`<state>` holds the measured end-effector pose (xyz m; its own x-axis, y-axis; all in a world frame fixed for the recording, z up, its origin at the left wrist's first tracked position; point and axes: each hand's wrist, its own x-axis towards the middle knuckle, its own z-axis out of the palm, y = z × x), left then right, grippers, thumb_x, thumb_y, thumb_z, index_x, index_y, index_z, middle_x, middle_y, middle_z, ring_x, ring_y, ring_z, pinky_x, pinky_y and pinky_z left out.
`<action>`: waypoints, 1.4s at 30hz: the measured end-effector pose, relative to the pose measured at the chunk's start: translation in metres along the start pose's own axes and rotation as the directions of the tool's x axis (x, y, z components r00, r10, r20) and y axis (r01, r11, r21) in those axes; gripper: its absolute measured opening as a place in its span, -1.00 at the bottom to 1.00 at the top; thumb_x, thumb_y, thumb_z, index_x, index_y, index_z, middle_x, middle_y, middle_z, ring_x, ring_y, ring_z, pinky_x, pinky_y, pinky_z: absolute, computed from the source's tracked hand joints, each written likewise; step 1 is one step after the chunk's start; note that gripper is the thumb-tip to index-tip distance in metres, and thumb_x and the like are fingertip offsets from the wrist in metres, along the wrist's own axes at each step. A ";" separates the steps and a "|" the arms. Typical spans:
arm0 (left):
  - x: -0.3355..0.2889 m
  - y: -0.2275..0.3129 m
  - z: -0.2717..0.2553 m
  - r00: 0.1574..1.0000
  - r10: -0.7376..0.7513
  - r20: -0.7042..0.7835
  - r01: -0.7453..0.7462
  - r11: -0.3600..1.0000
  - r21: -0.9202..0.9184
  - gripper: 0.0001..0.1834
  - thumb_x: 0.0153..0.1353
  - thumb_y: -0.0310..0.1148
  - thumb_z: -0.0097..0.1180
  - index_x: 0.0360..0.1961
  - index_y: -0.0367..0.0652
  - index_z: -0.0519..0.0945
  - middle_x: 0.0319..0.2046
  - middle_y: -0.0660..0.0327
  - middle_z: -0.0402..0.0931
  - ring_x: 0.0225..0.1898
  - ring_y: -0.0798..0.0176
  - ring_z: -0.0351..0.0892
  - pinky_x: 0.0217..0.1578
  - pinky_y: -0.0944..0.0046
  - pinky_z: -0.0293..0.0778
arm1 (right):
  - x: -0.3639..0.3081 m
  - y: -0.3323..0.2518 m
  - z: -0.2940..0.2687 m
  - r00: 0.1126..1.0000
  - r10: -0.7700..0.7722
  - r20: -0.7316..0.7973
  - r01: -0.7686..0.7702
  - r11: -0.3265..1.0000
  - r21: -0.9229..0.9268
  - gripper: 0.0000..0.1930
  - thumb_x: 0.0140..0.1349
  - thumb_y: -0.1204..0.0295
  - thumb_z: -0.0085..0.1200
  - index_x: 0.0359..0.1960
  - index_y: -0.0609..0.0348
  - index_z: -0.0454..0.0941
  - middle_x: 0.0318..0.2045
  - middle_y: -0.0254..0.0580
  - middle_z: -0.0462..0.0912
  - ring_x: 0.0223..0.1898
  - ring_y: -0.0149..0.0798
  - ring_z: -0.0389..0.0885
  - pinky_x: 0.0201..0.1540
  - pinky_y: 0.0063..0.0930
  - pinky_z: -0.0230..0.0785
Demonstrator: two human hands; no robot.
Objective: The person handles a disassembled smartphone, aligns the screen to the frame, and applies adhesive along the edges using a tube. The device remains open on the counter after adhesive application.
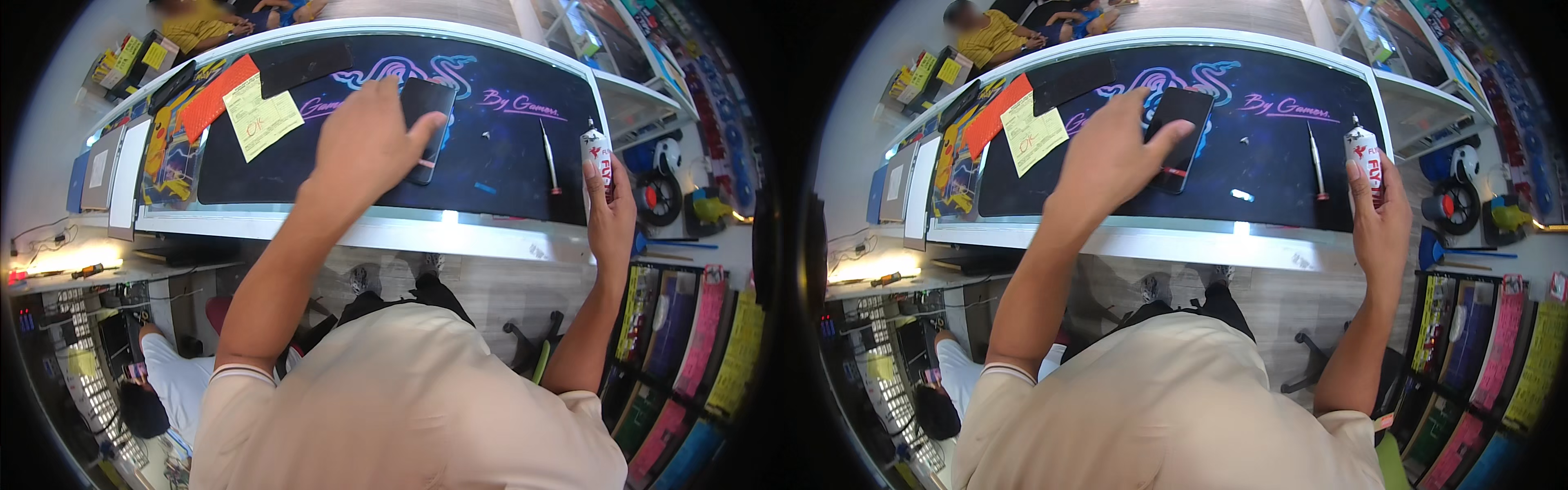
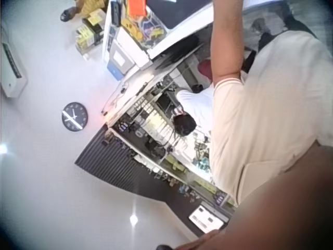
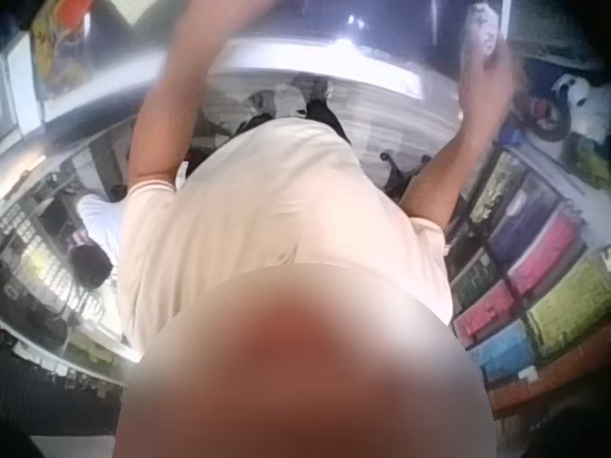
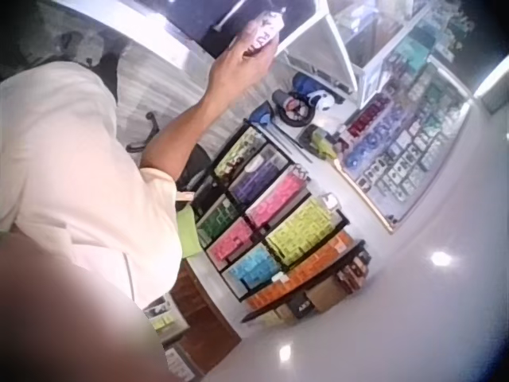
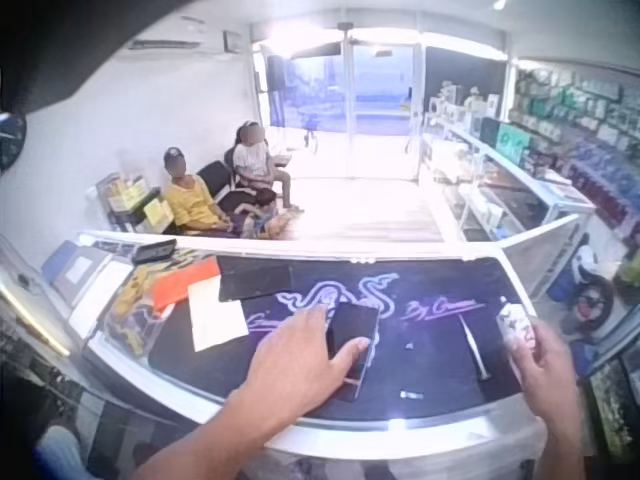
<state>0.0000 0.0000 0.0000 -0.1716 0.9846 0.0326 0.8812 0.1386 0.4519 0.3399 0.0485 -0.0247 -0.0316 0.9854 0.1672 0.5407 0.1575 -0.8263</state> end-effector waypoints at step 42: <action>0.024 -0.022 0.001 0.962 -0.254 -0.100 -0.193 -0.373 -0.907 -0.18 0.58 0.34 -0.09 0.54 -0.09 0.24 0.33 0.14 0.45 0.20 0.23 0.51 0.29 0.11 0.48 | 0.058 -0.173 0.165 0.679 -0.169 0.714 -0.097 0.944 0.316 -0.12 0.26 0.08 0.53 0.53 0.20 0.42 0.26 0.08 0.60 0.06 -0.19 0.69 -0.06 -0.37 0.56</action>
<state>-0.0227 0.0204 -0.0101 -0.4327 0.9015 0.0061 -0.6956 -0.3382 0.6338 0.1058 0.0884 0.0396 -0.7135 0.6883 -0.1307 0.2481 0.0738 -0.9659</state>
